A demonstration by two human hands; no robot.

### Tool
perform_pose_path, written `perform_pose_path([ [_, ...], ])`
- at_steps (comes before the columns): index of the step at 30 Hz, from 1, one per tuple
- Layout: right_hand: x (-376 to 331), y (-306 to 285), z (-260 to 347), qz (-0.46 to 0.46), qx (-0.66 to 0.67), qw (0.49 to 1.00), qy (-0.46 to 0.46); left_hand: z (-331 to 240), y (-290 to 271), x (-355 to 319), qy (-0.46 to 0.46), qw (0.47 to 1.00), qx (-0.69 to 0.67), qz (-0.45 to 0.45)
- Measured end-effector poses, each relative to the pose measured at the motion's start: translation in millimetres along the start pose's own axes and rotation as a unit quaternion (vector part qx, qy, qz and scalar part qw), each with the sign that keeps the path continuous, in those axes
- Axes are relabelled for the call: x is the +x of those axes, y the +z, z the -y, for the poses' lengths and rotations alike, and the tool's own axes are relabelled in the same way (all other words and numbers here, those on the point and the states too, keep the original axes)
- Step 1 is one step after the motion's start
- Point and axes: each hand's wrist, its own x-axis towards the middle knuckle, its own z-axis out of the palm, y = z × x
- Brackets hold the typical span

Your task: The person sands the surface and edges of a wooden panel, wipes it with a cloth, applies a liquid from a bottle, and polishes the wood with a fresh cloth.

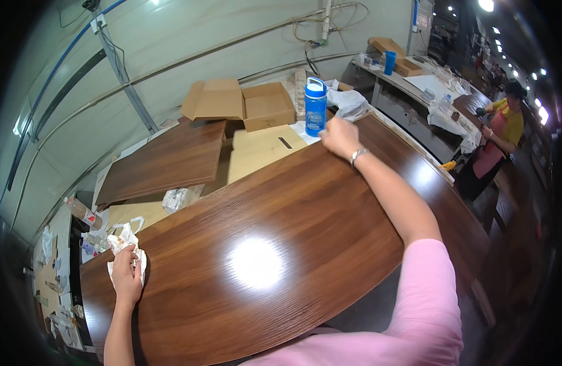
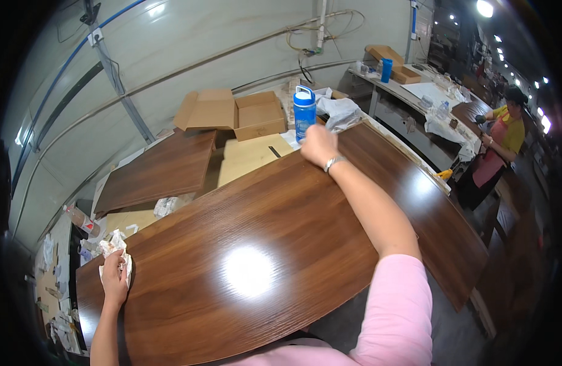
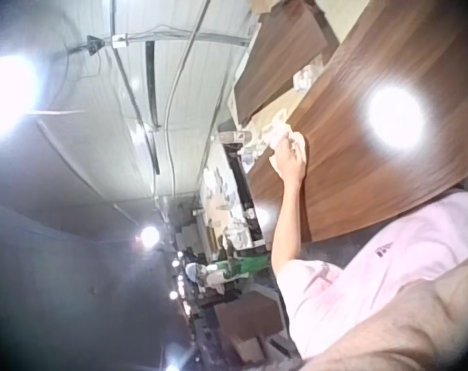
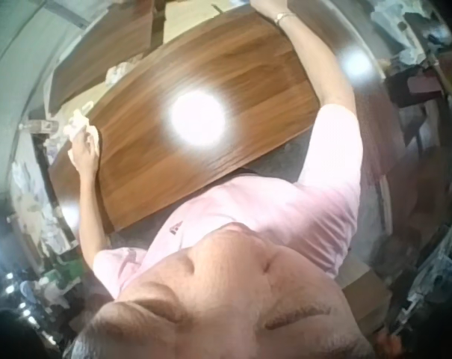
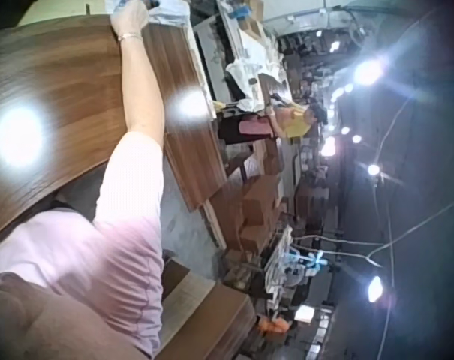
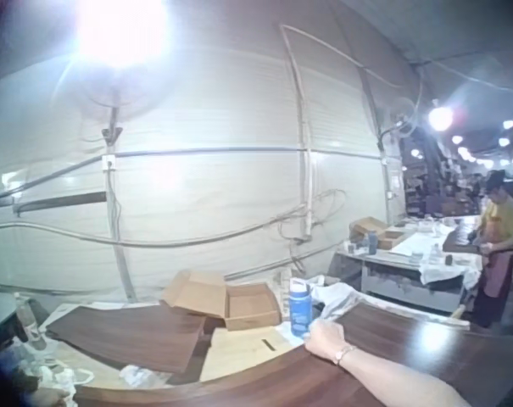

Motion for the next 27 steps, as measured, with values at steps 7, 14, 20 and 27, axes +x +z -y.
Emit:
perform_pose_path([
  [7,36,-8,-94,-0.019,0.021,0.993,0.115,4,6,2,-0.018,1.0,-0.014,-0.011],
  [14,39,22,-92,0.088,0.281,0.955,0.028,5,8,5,-0.029,1.0,0.012,-0.004],
  [20,-12,-19,-112,0.11,0.313,0.942,-0.056,6,9,4,-0.032,0.999,-0.013,0.001],
  [27,-117,-88,-139,0.155,0.319,0.932,-0.067,14,13,1,-0.049,0.999,-0.008,0.009],
])
